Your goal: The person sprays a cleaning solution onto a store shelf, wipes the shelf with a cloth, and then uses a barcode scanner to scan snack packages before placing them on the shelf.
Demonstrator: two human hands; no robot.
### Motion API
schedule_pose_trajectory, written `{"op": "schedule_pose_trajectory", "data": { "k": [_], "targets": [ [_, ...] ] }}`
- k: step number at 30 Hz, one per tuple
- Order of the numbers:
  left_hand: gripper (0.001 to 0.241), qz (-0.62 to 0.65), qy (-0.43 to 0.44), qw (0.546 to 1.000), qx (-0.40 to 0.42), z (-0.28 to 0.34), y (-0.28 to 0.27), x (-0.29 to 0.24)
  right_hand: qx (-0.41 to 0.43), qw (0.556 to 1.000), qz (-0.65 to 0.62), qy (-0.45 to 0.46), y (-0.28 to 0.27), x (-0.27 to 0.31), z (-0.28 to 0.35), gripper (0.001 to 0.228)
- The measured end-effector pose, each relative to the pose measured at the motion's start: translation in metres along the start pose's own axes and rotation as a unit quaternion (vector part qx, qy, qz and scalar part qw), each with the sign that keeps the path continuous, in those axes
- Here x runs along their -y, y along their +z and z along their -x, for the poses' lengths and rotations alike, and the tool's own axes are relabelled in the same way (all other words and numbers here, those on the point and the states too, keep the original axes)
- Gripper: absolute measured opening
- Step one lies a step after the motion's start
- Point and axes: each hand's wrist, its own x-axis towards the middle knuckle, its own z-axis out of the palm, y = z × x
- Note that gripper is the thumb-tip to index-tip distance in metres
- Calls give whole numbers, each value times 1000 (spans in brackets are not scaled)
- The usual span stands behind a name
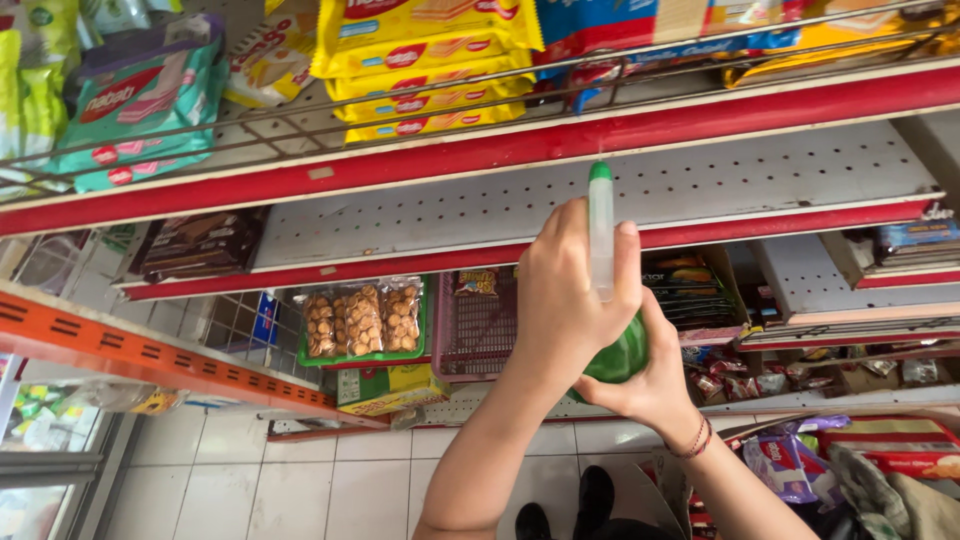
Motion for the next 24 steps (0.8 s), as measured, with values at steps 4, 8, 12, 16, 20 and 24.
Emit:
{"op": "schedule_pose_trajectory", "data": {
  "k": [4,8,12,16,20,24],
  "targets": [
    [28,24,-12,998,49,-2,28,-8,-34,999,-15,22,-21,-3,8,79],
    [29,55,11,995,81,-3,63,-21,-83,996,15,17,-50,-6,18,83],
    [29,119,52,987,91,-4,102,-39,-143,989,41,17,-83,-11,26,83],
    [29,143,64,979,130,-9,144,-57,-180,981,62,42,-122,-14,34,89],
    [31,163,72,972,154,-14,187,-77,-217,974,53,33,-155,-15,38,94],
    [32,157,75,970,171,-21,214,-93,-235,969,68,37,-182,-15,36,96]
  ]
}}
